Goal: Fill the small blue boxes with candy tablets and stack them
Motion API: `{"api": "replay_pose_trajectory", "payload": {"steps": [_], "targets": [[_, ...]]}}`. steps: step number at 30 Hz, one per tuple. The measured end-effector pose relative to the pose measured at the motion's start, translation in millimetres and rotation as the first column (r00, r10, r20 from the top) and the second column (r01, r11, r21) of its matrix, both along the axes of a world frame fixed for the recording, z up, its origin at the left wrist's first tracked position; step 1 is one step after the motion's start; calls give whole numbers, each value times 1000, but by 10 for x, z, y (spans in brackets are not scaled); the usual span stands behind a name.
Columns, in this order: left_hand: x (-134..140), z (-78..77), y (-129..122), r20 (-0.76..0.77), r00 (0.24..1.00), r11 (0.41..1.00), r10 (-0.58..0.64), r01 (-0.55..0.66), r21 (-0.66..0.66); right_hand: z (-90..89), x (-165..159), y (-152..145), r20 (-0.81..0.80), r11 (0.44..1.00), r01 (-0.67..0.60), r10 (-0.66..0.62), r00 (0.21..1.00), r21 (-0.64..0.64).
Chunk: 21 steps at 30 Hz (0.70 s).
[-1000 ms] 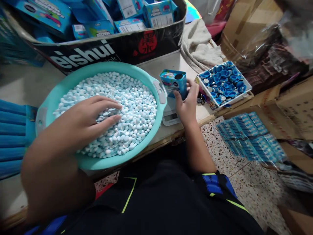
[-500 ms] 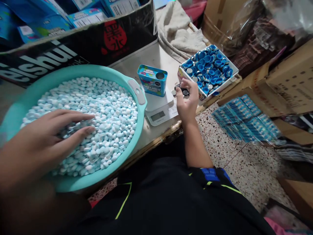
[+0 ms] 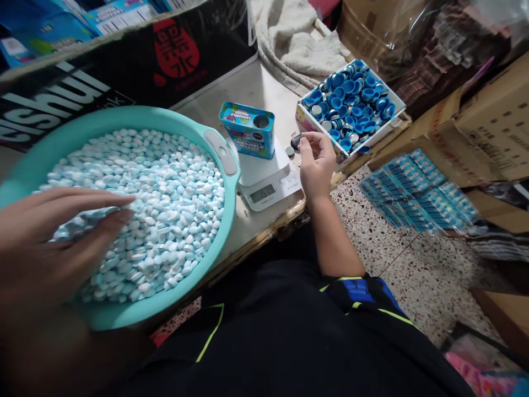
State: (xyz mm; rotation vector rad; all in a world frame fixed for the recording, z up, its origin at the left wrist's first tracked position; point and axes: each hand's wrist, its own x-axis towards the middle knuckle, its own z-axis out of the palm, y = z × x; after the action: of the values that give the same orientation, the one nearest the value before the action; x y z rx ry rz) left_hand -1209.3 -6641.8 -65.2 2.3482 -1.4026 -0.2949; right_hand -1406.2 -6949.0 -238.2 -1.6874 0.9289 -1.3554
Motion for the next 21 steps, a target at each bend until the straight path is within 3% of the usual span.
{"api": "replay_pose_trajectory", "payload": {"steps": [3,9,13,17,21], "targets": [[-19,11,-18,62,998,997,32,-27,-69,19,11,4,16,1000,1,-1,1000,-3],[31,-51,-8,110,993,998,37,-33,-47,-6,22,-22,15,1000,-10,10,1000,-3],[21,-147,0,163,984,981,75,-43,-189,-42,14,-38,22,1000,-21,21,1000,-10],[-61,-149,-32,247,956,935,160,-66,-349,-66,3,-52,86,999,-46,44,995,24],[-109,-105,-56,280,947,924,154,-38,-382,-83,-9,-66,126,998,-40,34,991,47]]}}
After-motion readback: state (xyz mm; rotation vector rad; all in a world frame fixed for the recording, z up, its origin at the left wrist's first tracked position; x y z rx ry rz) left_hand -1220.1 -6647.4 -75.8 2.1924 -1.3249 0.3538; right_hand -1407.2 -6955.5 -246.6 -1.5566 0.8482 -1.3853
